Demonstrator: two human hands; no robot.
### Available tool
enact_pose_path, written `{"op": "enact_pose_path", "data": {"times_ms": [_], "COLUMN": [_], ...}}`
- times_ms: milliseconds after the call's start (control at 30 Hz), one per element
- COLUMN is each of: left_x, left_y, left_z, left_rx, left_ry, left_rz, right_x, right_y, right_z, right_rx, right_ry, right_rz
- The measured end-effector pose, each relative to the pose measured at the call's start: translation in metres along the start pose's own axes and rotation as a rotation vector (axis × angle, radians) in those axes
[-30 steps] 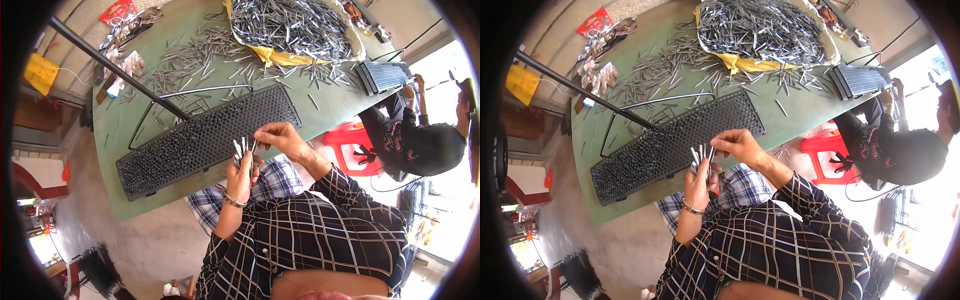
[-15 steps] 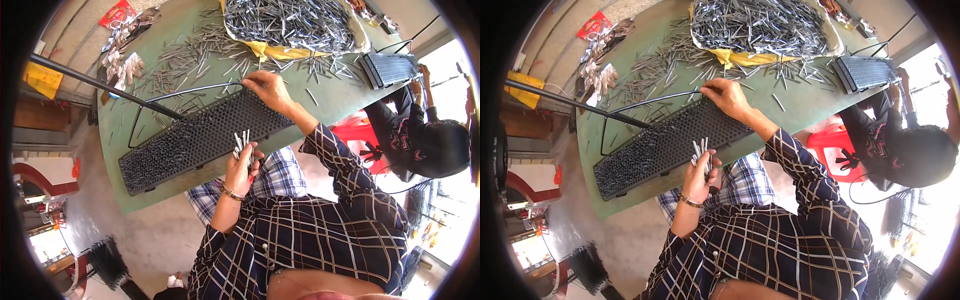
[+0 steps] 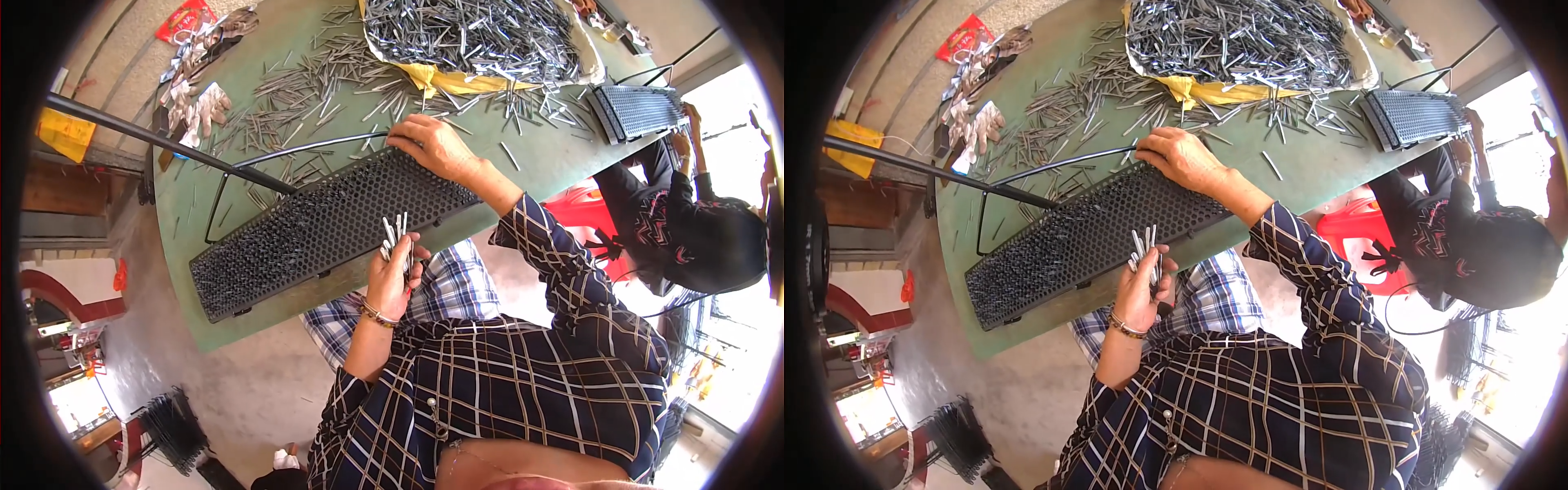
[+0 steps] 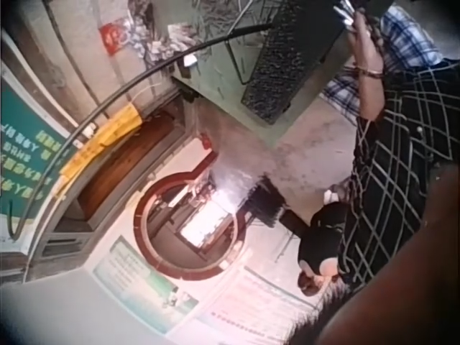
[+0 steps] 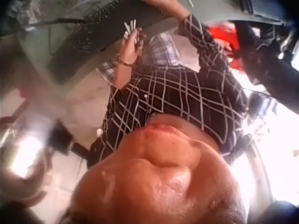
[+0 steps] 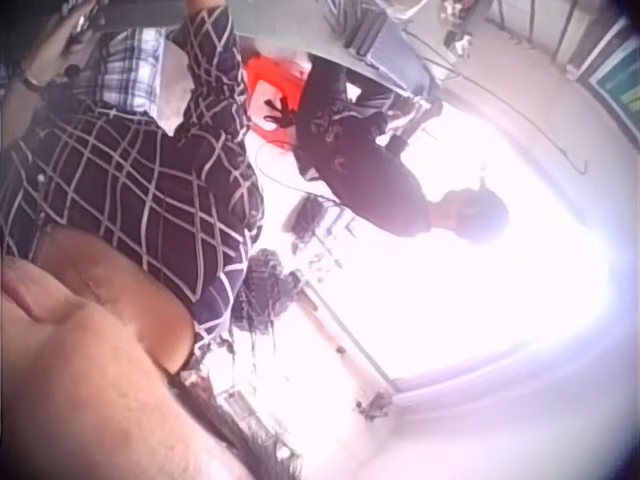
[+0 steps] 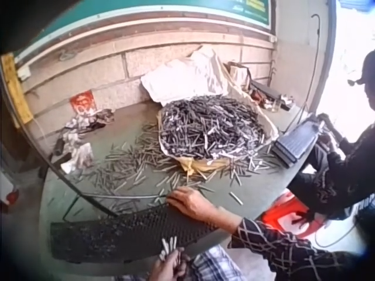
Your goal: The person inserts small metal pins into the holes of a perforated metal template by hand.
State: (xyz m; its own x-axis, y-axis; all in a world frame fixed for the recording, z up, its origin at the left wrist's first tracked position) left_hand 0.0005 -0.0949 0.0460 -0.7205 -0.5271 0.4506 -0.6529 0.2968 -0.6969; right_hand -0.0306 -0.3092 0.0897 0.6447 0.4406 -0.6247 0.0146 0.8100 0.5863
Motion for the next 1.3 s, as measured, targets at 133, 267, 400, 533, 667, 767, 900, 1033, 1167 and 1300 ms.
{"op": "enact_pose_path", "data": {"times_ms": [133, 267, 400, 533, 667, 767, 900, 1033, 1167, 1300], "left_x": [0.002, 0.002, 0.004, 0.004, 0.005, 0.002, 0.000, 0.002, 0.006, 0.011], "left_y": [0.001, 0.002, 0.002, 0.005, 0.004, 0.006, 0.008, 0.006, 0.005, 0.004], "left_z": [0.001, 0.002, 0.000, 0.000, 0.001, 0.004, 0.004, 0.002, 0.001, -0.001], "left_rx": [-0.001, -0.007, -0.033, -0.026, -0.013, -0.019, -0.007, -0.010, -0.027, -0.043], "left_ry": [0.019, 0.024, 0.015, 0.022, 0.022, 0.014, 0.029, 0.029, 0.044, 0.039], "left_rz": [-0.017, -0.016, -0.012, -0.012, -0.017, -0.039, -0.045, -0.028, -0.027, -0.001], "right_x": [0.005, 0.009, 0.010, 0.011, 0.013, 0.012, 0.012, 0.011, 0.012, 0.010], "right_y": [-0.008, -0.008, -0.007, -0.005, -0.005, -0.008, -0.006, -0.008, -0.007, -0.003], "right_z": [-0.007, -0.010, -0.011, -0.013, -0.012, -0.014, -0.014, -0.015, -0.015, -0.012], "right_rx": [0.013, 0.058, 0.146, 0.130, 0.015, 0.044, 0.105, 0.105, 0.084, 0.024], "right_ry": [-0.014, -0.057, -0.050, -0.041, -0.025, -0.046, -0.028, -0.016, -0.023, 0.044], "right_rz": [0.016, 0.047, 0.125, 0.089, 0.010, 0.010, 0.016, 0.047, 0.018, -0.057]}}
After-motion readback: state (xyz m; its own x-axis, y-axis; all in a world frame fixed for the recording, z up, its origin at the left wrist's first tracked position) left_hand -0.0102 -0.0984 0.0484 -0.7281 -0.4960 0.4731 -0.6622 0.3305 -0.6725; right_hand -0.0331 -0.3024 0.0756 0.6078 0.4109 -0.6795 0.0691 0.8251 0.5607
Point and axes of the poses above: each hand's wrist, its own z-axis towards the middle knuckle, its own x-axis out of the palm, y = z × x, the point moved 3 cm from there along z, towards the middle knuckle, and after that the axes turned 3 degrees about z, right-handed, at the moved point
